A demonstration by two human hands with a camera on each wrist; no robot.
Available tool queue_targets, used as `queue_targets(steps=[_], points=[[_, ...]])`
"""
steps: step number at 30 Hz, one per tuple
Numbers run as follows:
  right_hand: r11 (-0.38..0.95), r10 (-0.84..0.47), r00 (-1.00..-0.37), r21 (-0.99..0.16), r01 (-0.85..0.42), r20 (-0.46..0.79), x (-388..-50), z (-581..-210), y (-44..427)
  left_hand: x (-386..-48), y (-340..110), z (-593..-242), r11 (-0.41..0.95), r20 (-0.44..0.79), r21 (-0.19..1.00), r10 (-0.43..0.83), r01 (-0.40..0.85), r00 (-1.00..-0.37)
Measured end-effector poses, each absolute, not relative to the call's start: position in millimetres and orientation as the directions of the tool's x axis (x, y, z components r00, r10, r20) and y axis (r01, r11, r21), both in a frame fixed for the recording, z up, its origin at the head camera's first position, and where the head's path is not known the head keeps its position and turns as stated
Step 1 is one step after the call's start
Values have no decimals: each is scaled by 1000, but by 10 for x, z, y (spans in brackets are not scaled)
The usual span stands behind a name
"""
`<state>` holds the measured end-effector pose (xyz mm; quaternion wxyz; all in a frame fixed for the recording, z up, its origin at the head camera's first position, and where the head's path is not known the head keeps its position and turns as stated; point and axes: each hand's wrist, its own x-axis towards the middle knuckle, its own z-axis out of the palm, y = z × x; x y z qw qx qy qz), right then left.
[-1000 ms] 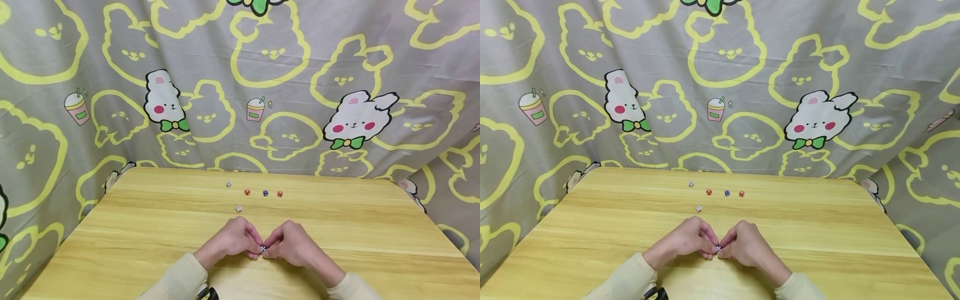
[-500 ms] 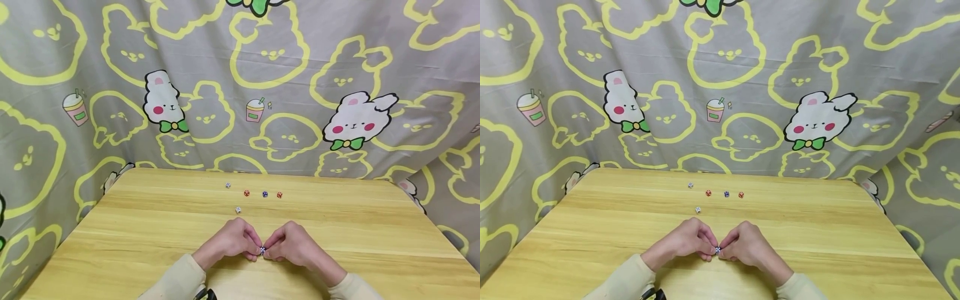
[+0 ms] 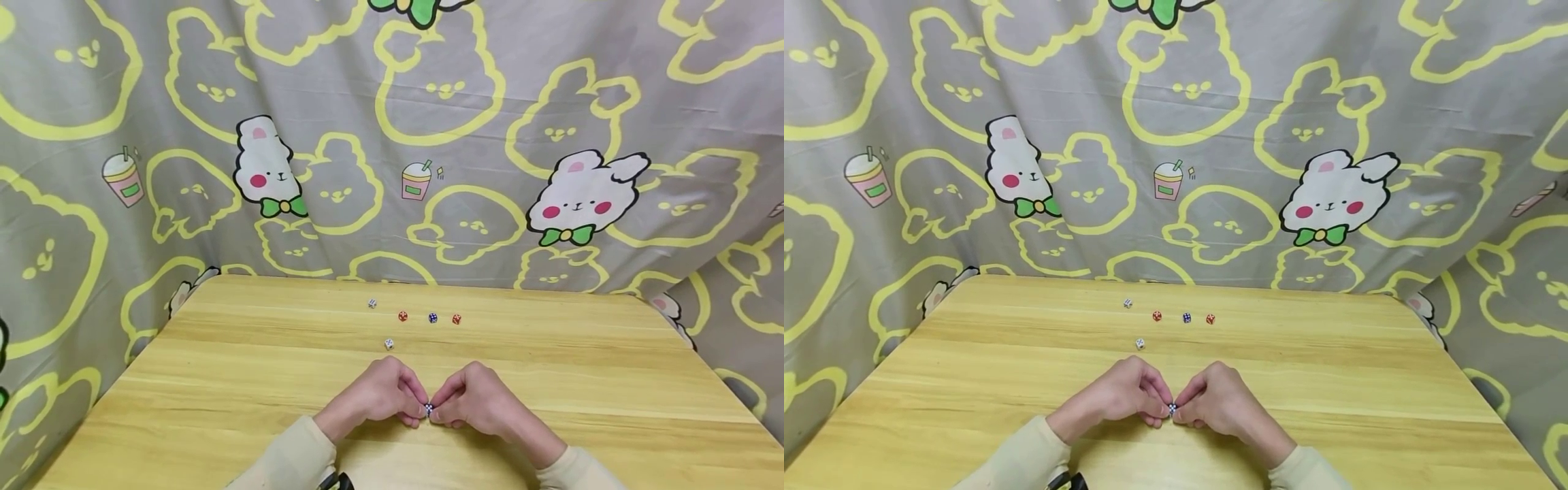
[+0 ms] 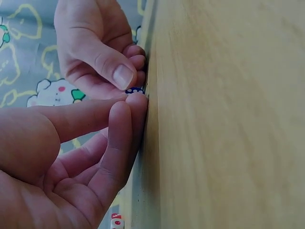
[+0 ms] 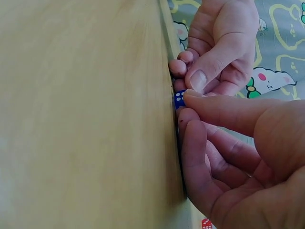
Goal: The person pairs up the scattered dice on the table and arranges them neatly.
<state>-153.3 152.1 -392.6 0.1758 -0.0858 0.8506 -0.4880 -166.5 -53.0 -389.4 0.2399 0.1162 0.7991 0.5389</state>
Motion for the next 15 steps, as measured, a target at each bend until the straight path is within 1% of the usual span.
queue_targets(steps=[15], points=[[519, -299, -933, -855, 18, -202, -1532, -3924, 1510, -1695, -539, -3892, 418, -238, 908, 433, -40, -869]])
